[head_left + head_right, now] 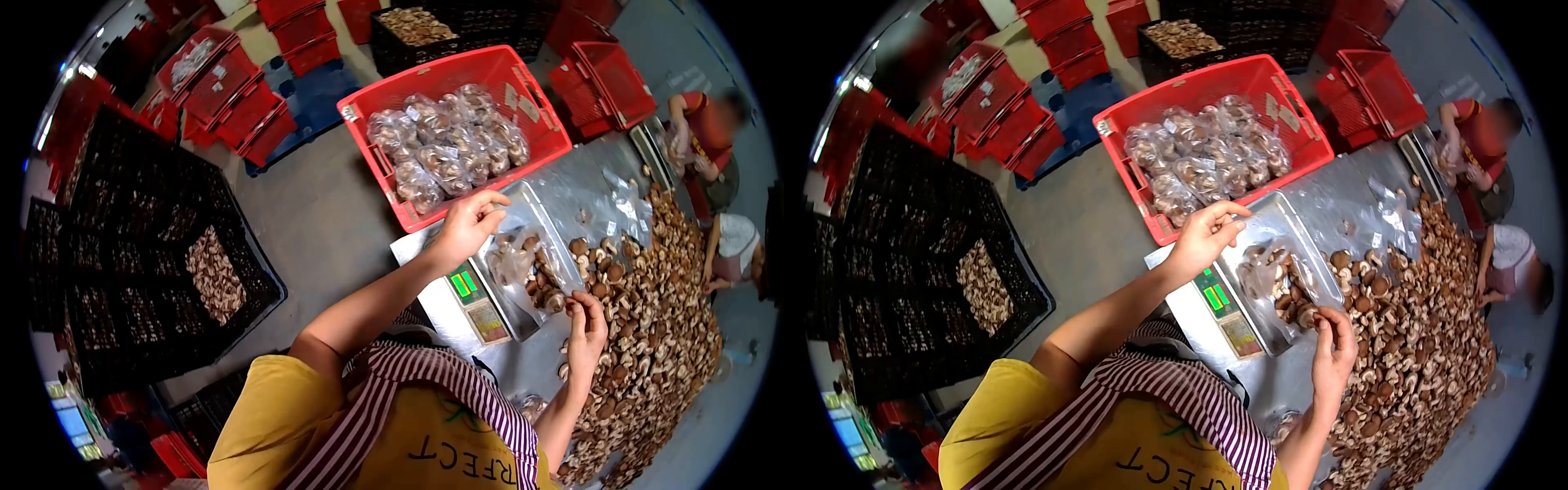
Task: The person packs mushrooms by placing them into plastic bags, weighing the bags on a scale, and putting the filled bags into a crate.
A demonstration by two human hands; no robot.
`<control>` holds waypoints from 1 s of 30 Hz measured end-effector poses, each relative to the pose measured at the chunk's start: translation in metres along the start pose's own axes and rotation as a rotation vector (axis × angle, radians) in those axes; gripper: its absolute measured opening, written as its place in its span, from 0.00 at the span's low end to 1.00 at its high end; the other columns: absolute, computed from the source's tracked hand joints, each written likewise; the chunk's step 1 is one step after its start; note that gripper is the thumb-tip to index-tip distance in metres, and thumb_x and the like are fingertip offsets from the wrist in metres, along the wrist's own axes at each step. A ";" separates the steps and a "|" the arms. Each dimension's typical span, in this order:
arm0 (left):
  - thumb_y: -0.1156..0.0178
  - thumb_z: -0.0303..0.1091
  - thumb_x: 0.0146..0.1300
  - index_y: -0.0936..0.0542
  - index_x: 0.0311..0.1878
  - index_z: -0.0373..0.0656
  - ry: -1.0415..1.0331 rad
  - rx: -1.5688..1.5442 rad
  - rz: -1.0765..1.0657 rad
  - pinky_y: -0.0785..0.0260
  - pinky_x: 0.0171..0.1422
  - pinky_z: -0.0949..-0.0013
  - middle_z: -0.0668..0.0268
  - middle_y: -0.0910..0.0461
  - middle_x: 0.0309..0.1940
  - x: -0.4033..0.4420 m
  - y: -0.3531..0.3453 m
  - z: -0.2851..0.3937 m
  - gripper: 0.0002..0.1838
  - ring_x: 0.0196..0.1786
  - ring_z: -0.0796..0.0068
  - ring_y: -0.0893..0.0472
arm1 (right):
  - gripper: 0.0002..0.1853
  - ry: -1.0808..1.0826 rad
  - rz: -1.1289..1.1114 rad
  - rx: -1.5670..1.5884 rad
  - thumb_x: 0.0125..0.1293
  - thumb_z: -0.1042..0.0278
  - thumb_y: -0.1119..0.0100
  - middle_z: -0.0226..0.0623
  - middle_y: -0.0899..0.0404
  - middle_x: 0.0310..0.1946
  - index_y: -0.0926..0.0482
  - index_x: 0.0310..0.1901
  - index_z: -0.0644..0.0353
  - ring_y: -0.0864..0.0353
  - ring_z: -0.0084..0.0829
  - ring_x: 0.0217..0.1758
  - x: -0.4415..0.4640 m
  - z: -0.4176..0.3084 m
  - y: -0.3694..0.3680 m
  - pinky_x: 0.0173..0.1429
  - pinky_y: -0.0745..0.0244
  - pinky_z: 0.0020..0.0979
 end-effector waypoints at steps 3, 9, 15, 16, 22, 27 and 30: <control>0.38 0.26 0.62 0.24 0.56 0.43 -0.007 0.239 0.033 0.33 0.37 0.76 0.71 0.24 0.29 -0.001 0.013 0.016 0.18 0.34 0.84 0.24 | 0.09 -0.001 0.027 -0.060 0.70 0.75 0.48 0.35 0.18 0.40 0.21 0.47 0.66 0.20 0.25 0.44 0.000 -0.002 0.003 0.51 0.25 0.26; 0.26 0.44 0.50 0.34 0.67 0.44 -0.109 0.278 -0.045 0.29 0.47 0.66 0.63 0.25 0.46 -0.007 -0.022 0.028 0.42 0.45 0.72 0.24 | 0.09 0.043 0.016 -0.141 0.67 0.78 0.47 0.38 0.18 0.40 0.20 0.46 0.65 0.20 0.29 0.45 0.010 -0.016 -0.007 0.52 0.26 0.28; 0.30 0.40 0.50 0.30 0.59 0.40 -0.271 0.727 -0.013 0.28 0.51 0.55 0.52 0.22 0.46 0.002 -0.066 0.011 0.33 0.48 0.52 0.21 | 0.15 0.112 -0.067 -0.480 0.61 0.72 0.38 0.46 0.21 0.48 0.21 0.49 0.64 0.23 0.41 0.55 0.026 -0.016 -0.040 0.61 0.32 0.38; 0.33 0.38 0.52 0.27 0.52 0.39 -0.195 0.778 -0.034 0.28 0.53 0.52 0.51 0.21 0.43 0.005 -0.061 0.004 0.25 0.48 0.48 0.21 | 0.18 0.150 -0.036 -0.696 0.59 0.72 0.36 0.47 0.23 0.53 0.22 0.52 0.64 0.27 0.43 0.61 0.029 -0.015 -0.034 0.66 0.36 0.40; 0.35 0.35 0.56 0.29 0.30 0.37 -0.126 0.714 -0.111 0.35 0.32 0.57 0.60 0.29 0.22 0.008 -0.031 -0.016 0.14 0.27 0.61 0.25 | 0.35 -0.254 0.130 -0.873 0.55 0.66 0.30 0.51 0.29 0.60 0.32 0.65 0.61 0.34 0.46 0.67 0.012 0.042 0.036 0.73 0.42 0.46; 0.42 0.29 0.69 0.25 0.30 0.41 0.074 -0.196 -0.273 0.31 0.40 0.77 0.72 0.22 0.27 0.018 -0.074 -0.002 0.09 0.33 0.85 0.24 | 0.08 -0.358 0.291 0.246 0.70 0.68 0.45 0.29 0.22 0.31 0.21 0.39 0.63 0.25 0.23 0.37 0.003 0.070 0.054 0.46 0.31 0.27; 0.43 0.31 0.70 0.22 0.36 0.40 0.084 -0.322 -0.367 0.29 0.45 0.77 0.69 0.18 0.34 0.012 -0.098 0.053 0.06 0.37 0.84 0.21 | 0.07 -0.184 0.469 0.481 0.70 0.69 0.46 0.27 0.23 0.32 0.21 0.37 0.61 0.27 0.22 0.35 -0.003 0.031 0.068 0.45 0.31 0.22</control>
Point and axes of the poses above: each hand's wrist, its own x-axis towards the middle knuckle, its own y-axis out of the back of the hand, z = x × y, the point moved 10 cm from there along x, towards the middle knuckle
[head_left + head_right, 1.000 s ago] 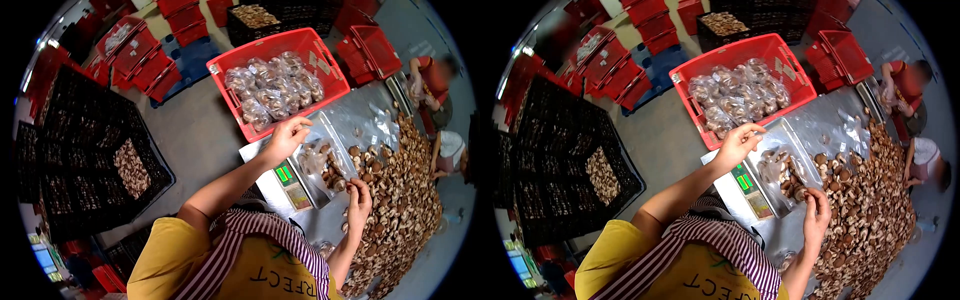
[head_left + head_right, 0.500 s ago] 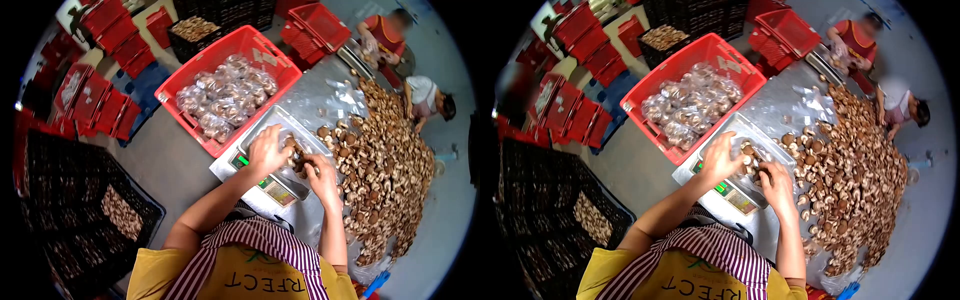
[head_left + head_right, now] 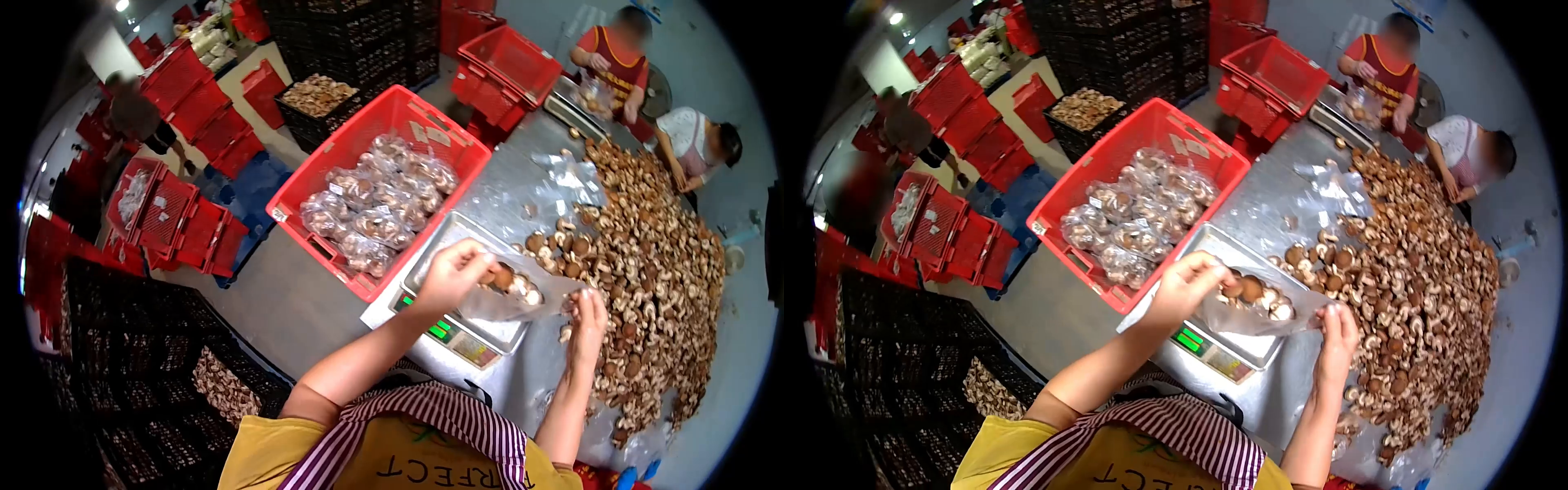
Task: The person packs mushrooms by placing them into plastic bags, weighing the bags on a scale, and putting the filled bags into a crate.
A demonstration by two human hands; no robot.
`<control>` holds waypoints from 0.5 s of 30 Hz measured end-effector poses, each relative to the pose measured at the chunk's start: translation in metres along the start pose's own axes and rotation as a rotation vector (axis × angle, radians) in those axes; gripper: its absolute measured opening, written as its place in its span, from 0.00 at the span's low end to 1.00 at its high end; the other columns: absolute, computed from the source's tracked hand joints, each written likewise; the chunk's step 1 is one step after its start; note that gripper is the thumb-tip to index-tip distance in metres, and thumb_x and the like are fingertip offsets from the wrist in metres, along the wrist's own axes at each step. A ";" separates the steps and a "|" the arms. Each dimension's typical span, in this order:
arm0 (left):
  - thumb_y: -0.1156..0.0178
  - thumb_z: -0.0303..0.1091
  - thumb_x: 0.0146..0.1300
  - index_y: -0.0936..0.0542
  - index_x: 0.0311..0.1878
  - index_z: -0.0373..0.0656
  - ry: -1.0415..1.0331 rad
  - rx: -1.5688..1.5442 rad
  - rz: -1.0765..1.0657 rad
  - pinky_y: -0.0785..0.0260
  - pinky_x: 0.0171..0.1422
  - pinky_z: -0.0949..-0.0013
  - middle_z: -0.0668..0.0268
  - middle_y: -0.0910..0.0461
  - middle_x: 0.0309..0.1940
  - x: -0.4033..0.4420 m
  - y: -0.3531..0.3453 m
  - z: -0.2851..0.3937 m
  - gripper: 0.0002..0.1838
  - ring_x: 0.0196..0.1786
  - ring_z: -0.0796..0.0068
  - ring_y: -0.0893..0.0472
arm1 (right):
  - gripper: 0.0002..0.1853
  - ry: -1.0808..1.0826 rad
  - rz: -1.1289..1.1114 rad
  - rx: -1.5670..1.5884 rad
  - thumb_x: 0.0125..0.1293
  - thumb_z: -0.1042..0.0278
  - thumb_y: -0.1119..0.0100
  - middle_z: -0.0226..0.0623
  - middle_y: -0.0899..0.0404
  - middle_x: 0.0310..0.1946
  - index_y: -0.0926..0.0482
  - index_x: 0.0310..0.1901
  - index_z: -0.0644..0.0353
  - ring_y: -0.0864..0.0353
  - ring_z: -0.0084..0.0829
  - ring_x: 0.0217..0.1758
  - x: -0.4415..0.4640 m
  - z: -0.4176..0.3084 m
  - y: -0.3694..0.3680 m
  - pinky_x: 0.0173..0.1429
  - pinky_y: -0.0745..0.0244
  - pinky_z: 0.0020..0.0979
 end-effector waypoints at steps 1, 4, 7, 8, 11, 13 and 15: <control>0.43 0.31 0.70 0.22 0.38 0.40 -0.008 -0.046 -0.022 0.28 0.45 0.77 0.70 0.19 0.34 0.003 -0.005 0.001 0.06 0.37 0.84 0.22 | 0.07 0.007 -0.019 0.009 0.70 0.69 0.46 0.27 0.23 0.32 0.21 0.37 0.61 0.27 0.22 0.35 0.000 0.000 -0.006 0.45 0.31 0.22; 0.47 0.32 0.73 0.23 0.41 0.37 0.071 0.003 -0.055 0.28 0.48 0.74 0.65 0.19 0.36 0.019 0.006 -0.026 0.08 0.40 0.79 0.21 | 0.07 0.380 -0.020 -0.242 0.71 0.70 0.47 0.27 0.23 0.32 0.21 0.36 0.61 0.27 0.22 0.35 -0.011 -0.026 -0.014 0.45 0.31 0.23; 0.49 0.35 0.74 0.23 0.42 0.38 0.093 -0.033 -0.172 0.28 0.41 0.75 0.66 0.19 0.36 0.010 -0.001 -0.051 0.11 0.33 0.81 0.22 | 0.09 0.019 -0.152 -0.110 0.72 0.71 0.49 0.33 0.19 0.33 0.21 0.35 0.65 0.23 0.23 0.35 -0.013 0.026 -0.026 0.47 0.29 0.26; 0.49 0.35 0.74 0.22 0.42 0.38 0.093 -0.055 -0.210 0.28 0.39 0.76 0.66 0.18 0.37 0.004 -0.012 -0.051 0.11 0.32 0.82 0.22 | 0.11 0.028 -0.205 -0.091 0.72 0.67 0.48 0.37 0.17 0.40 0.20 0.40 0.64 0.23 0.24 0.34 -0.017 0.029 -0.036 0.42 0.27 0.27; 0.51 0.37 0.75 0.22 0.46 0.37 0.109 0.106 -0.342 0.28 0.38 0.78 0.70 0.18 0.38 -0.010 -0.044 -0.053 0.13 0.32 0.84 0.22 | 0.14 0.029 -0.317 -0.022 0.73 0.66 0.49 0.45 0.19 0.52 0.20 0.49 0.66 0.20 0.26 0.37 -0.017 0.023 -0.068 0.44 0.25 0.28; 0.50 0.37 0.74 0.22 0.44 0.40 0.181 0.162 -0.459 0.29 0.38 0.77 0.69 0.19 0.36 -0.018 -0.066 -0.058 0.12 0.29 0.83 0.22 | 0.15 0.047 -0.372 0.020 0.73 0.66 0.49 0.45 0.20 0.53 0.21 0.52 0.67 0.19 0.26 0.39 -0.011 0.025 -0.082 0.46 0.25 0.27; 0.49 0.37 0.74 0.21 0.43 0.42 0.244 0.300 -0.524 0.28 0.39 0.75 0.69 0.19 0.36 -0.025 -0.074 -0.054 0.11 0.28 0.82 0.22 | 0.15 -0.016 -0.430 -0.012 0.72 0.66 0.49 0.40 0.18 0.47 0.20 0.51 0.68 0.20 0.26 0.40 -0.010 0.022 -0.092 0.47 0.26 0.26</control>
Point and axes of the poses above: each hand's wrist, its own x-axis towards the middle knuckle, its own y-axis out of the back of the hand, z = x × y, the point moved 10 cm from there along x, towards the middle knuckle
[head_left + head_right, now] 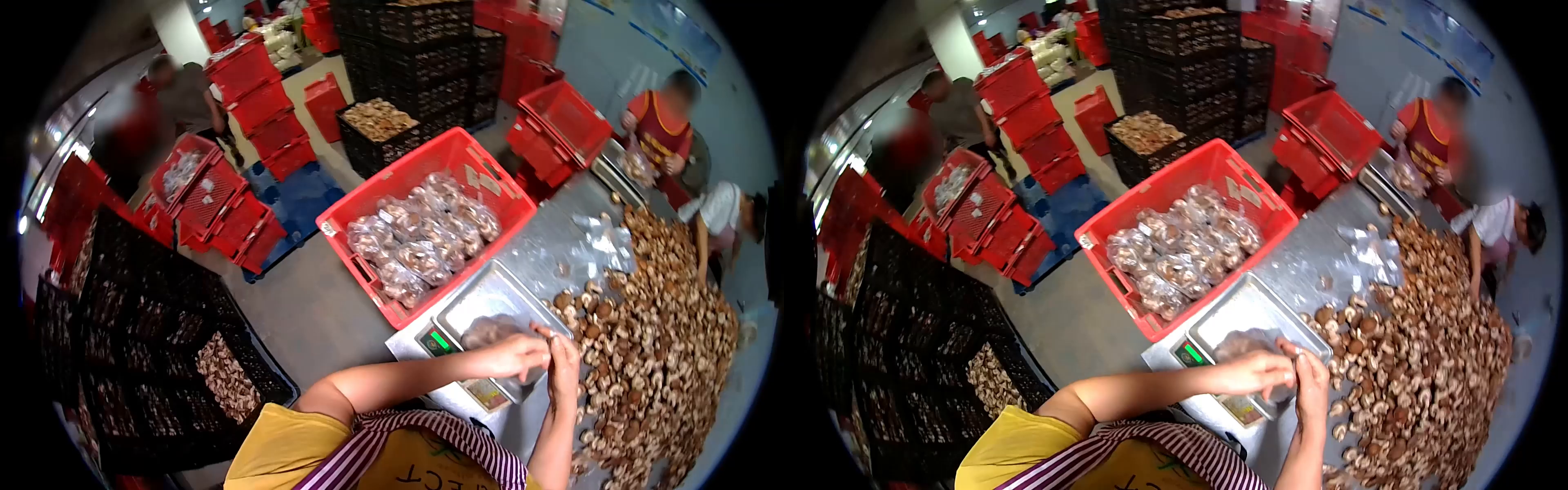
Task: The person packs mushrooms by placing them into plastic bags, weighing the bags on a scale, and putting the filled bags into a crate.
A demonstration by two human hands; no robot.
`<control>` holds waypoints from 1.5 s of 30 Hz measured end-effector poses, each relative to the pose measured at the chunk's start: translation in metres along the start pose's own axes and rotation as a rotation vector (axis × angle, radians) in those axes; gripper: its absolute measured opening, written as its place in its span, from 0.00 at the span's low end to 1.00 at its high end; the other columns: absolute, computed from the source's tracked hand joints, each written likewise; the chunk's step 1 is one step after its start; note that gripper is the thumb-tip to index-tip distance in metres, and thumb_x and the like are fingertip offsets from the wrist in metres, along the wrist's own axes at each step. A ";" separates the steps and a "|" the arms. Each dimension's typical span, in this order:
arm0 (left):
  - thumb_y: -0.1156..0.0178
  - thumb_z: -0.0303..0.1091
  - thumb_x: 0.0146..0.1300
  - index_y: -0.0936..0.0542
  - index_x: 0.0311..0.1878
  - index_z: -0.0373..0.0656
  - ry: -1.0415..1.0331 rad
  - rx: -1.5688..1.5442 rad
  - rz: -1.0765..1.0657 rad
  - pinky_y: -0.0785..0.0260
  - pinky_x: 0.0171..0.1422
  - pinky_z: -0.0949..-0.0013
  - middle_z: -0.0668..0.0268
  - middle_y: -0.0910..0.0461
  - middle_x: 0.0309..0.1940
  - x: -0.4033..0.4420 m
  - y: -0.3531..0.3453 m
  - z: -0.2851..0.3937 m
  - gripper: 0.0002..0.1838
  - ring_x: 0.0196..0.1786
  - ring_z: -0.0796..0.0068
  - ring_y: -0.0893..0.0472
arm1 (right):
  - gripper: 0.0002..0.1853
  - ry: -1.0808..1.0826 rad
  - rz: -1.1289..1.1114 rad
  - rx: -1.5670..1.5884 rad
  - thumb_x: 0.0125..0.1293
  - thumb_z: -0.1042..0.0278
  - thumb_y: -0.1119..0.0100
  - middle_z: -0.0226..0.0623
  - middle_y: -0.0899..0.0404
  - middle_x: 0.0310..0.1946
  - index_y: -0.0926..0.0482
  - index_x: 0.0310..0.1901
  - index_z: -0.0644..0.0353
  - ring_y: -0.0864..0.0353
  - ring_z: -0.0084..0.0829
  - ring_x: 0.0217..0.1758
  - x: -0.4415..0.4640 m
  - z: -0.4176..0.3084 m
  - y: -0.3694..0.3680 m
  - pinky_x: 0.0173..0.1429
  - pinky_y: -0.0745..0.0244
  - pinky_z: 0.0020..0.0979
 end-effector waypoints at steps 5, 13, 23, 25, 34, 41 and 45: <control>0.46 0.35 0.71 0.20 0.42 0.40 0.000 -0.238 0.155 0.28 0.43 0.75 0.74 0.21 0.35 0.032 0.068 -0.073 0.09 0.40 0.85 0.24 | 0.07 -0.009 -0.076 -0.399 0.66 0.73 0.43 0.25 0.23 0.29 0.19 0.39 0.66 0.29 0.18 0.31 0.023 0.044 0.019 0.37 0.32 0.23; 0.37 0.30 0.49 0.19 0.30 0.38 0.037 0.946 0.409 0.28 0.43 0.50 0.49 0.19 0.29 0.065 0.133 -0.118 0.06 0.37 0.46 0.19 | 0.05 0.629 -0.312 -0.994 0.59 0.73 0.41 0.46 0.24 0.34 0.24 0.29 0.66 0.28 0.49 0.44 -0.033 0.027 -0.043 0.52 0.32 0.43; 0.40 0.36 0.63 0.19 0.30 0.40 0.067 -0.433 0.254 0.29 0.34 0.73 0.68 0.19 0.26 0.035 0.071 -0.065 0.10 0.29 0.79 0.21 | 0.19 -0.082 0.001 0.291 0.72 0.58 0.47 0.44 0.22 0.54 0.25 0.53 0.66 0.21 0.30 0.48 0.017 0.044 0.011 0.51 0.26 0.30; 0.41 0.34 0.66 0.18 0.36 0.39 -0.063 -0.187 0.108 0.28 0.39 0.73 0.68 0.19 0.27 0.034 0.039 -0.039 0.09 0.32 0.81 0.21 | 0.19 -0.084 -0.055 0.251 0.73 0.61 0.48 0.43 0.24 0.57 0.25 0.57 0.67 0.20 0.27 0.48 0.028 0.050 -0.002 0.49 0.25 0.26; 0.38 0.36 0.65 0.26 0.61 0.44 0.242 -1.097 0.511 0.26 0.55 0.67 0.59 0.19 0.48 0.034 0.124 -0.142 0.22 0.50 0.72 0.20 | 0.06 0.523 -0.272 -0.953 0.59 0.71 0.39 0.43 0.22 0.34 0.22 0.35 0.65 0.23 0.43 0.39 -0.025 0.020 -0.030 0.44 0.30 0.36; 0.36 0.34 0.55 0.31 0.68 0.49 -0.286 0.805 0.373 0.40 0.70 0.57 0.65 0.28 0.65 0.009 0.052 -0.069 0.34 0.68 0.61 0.31 | 0.02 0.098 -0.076 -0.298 0.65 0.77 0.45 0.31 0.28 0.34 0.24 0.35 0.65 0.29 0.24 0.38 -0.015 0.010 -0.025 0.45 0.32 0.25; 0.40 0.28 0.56 0.21 0.56 0.48 -0.309 0.669 0.252 0.37 0.68 0.55 0.62 0.22 0.59 0.020 0.061 -0.067 0.22 0.64 0.60 0.26 | 0.05 0.161 -0.136 -0.302 0.66 0.76 0.45 0.33 0.28 0.41 0.24 0.41 0.67 0.27 0.24 0.44 -0.006 0.001 -0.062 0.50 0.30 0.24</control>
Point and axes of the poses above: each hand's wrist, its own x-axis towards the middle knuckle, its own y-axis out of the back of the hand, z = x × y, the point moved 10 cm from there along x, towards the middle knuckle
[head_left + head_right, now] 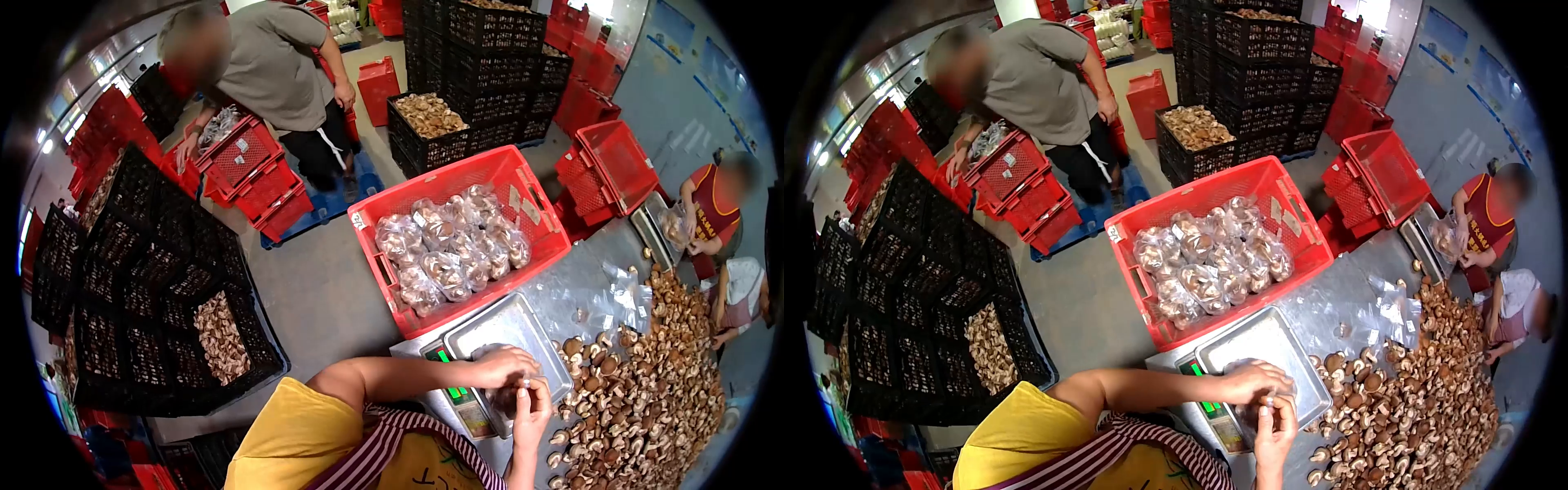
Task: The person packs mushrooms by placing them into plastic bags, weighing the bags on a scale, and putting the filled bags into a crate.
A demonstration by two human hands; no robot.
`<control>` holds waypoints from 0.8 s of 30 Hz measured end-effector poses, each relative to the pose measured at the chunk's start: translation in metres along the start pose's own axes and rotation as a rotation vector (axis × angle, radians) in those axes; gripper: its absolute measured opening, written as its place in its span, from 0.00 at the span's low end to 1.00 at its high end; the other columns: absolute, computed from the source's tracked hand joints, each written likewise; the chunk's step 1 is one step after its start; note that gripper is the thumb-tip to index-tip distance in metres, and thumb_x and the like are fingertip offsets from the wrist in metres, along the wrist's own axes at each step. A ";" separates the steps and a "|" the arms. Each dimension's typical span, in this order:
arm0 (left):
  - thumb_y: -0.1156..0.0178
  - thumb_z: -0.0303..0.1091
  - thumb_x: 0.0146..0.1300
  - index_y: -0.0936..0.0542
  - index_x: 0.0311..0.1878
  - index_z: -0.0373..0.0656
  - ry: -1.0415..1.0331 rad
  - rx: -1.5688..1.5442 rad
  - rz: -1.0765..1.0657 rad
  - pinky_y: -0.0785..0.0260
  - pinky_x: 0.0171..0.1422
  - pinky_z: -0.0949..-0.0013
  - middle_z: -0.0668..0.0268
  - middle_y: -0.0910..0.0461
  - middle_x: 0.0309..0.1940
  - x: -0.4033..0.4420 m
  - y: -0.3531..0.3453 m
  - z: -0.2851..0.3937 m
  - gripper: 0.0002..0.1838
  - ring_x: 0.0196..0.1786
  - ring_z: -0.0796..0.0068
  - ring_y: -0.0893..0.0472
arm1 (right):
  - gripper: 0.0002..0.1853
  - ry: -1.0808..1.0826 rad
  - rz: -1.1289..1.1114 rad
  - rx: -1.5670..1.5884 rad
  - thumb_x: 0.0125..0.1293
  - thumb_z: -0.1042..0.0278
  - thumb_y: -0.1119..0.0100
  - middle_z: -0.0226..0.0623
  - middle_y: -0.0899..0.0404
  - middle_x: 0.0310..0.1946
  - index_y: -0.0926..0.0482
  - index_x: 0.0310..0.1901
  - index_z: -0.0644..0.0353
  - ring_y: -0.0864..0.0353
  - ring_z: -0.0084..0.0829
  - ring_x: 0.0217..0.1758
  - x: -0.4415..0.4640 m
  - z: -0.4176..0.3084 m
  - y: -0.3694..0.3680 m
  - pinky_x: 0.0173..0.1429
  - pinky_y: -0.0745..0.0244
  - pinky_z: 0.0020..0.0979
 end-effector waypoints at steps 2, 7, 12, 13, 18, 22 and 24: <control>0.46 0.22 0.58 0.18 0.52 0.45 0.239 -0.165 -0.016 0.28 0.60 0.61 0.61 0.18 0.52 0.010 0.000 -0.046 0.18 0.55 0.60 0.19 | 0.09 0.031 0.051 0.039 0.67 0.75 0.46 0.36 0.28 0.47 0.24 0.47 0.68 0.26 0.25 0.46 0.010 -0.011 0.005 0.51 0.27 0.26; 0.55 0.19 0.63 0.19 0.41 0.40 0.043 -0.549 0.216 0.27 0.44 0.68 0.64 0.18 0.33 0.033 0.108 -0.102 0.13 0.38 0.75 0.21 | 0.18 0.005 0.228 0.038 0.70 0.73 0.47 0.41 0.30 0.61 0.29 0.59 0.65 0.22 0.25 0.44 0.018 0.004 0.055 0.48 0.24 0.28; 0.50 0.36 0.70 0.20 0.40 0.45 0.477 -0.060 0.064 0.25 0.48 0.60 0.62 0.18 0.34 0.078 0.230 -0.215 0.10 0.39 0.68 0.19 | 0.15 -0.228 0.281 -0.026 0.70 0.76 0.49 0.39 0.23 0.51 0.28 0.57 0.66 0.21 0.24 0.38 -0.006 0.057 0.069 0.47 0.24 0.26; 0.49 0.36 0.70 0.20 0.40 0.45 0.432 0.235 0.059 0.26 0.51 0.56 0.57 0.17 0.36 0.092 0.259 -0.224 0.10 0.40 0.63 0.18 | 0.15 -0.247 0.306 0.013 0.71 0.73 0.49 0.41 0.21 0.49 0.28 0.57 0.65 0.21 0.25 0.36 -0.012 0.068 0.067 0.44 0.24 0.27; 0.46 0.35 0.63 0.18 0.48 0.49 0.458 0.738 -0.180 0.27 0.55 0.52 0.54 0.17 0.46 0.131 0.309 -0.313 0.13 0.51 0.51 0.19 | 0.15 -0.389 0.338 0.082 0.72 0.71 0.48 0.41 0.21 0.44 0.29 0.57 0.67 0.21 0.27 0.35 -0.024 0.108 0.050 0.43 0.23 0.27; 0.48 0.34 0.61 0.19 0.53 0.45 0.684 0.717 -0.313 0.27 0.58 0.54 0.51 0.20 0.53 0.113 0.284 -0.400 0.18 0.54 0.51 0.19 | 0.14 -0.480 0.311 0.077 0.72 0.70 0.48 0.41 0.20 0.42 0.28 0.55 0.68 0.21 0.27 0.35 0.001 0.109 0.029 0.43 0.24 0.27; 0.48 0.34 0.61 0.20 0.55 0.46 0.734 0.595 -0.287 0.28 0.61 0.55 0.50 0.22 0.56 0.094 0.266 -0.452 0.19 0.58 0.52 0.22 | 0.17 -0.652 0.241 -0.037 0.71 0.65 0.48 0.46 0.20 0.54 0.24 0.59 0.56 0.23 0.44 0.57 0.018 0.093 0.027 0.64 0.32 0.33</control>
Point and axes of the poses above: each hand's wrist, its own x-axis towards the middle knuckle, its own y-axis out of the back of the hand, z = x × y, the point moved 10 cm from there along x, towards the middle knuckle
